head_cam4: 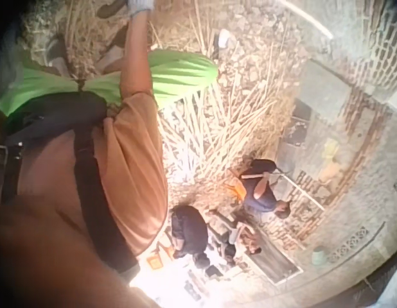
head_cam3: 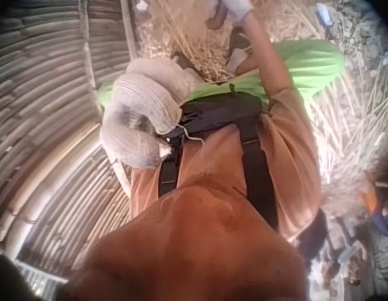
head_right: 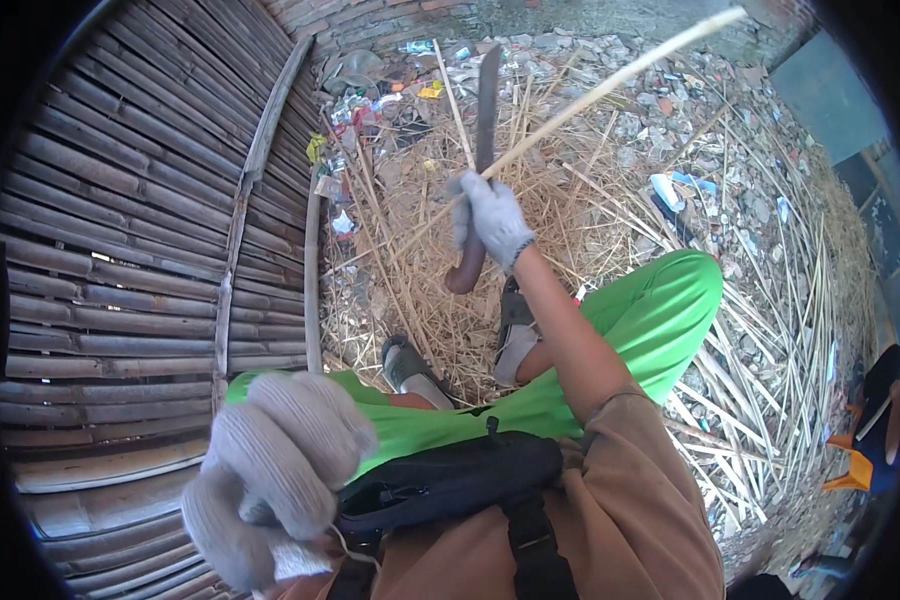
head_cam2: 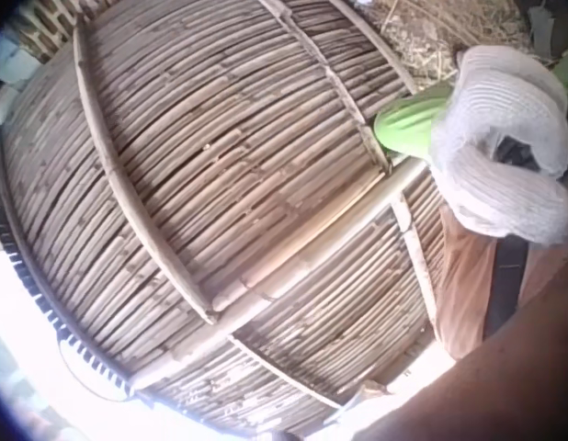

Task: The person shaves thin layers off a long bamboo stick using a large blade and then uses a small utility knife to refine the surface of the stick.

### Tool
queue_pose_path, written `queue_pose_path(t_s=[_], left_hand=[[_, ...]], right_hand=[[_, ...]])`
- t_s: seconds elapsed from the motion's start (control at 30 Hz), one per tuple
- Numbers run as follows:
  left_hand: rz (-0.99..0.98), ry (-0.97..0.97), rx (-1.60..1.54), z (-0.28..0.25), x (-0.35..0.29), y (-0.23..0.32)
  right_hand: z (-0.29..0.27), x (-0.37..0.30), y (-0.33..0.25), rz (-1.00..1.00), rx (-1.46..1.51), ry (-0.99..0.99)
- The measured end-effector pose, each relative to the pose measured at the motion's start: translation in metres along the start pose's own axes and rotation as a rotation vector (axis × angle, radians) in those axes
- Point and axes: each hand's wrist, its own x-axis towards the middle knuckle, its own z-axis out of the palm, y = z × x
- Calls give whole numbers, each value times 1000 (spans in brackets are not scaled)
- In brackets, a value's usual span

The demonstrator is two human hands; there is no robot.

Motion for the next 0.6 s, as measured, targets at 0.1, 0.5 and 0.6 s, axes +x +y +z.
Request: queue_pose_path(t_s=[0.1, 0.5, 0.6], left_hand=[[114, 5, -125, 17, 5, -1], [98, 39, -95, -13, -16, -11], [16, 350, 136, -52, -48, -39]], right_hand=[[-14, -10, -4, 65, 142, 8], [-7, -24, 5, 159, 349, -132], [-17, -27, 5, 156, 422, -186]])
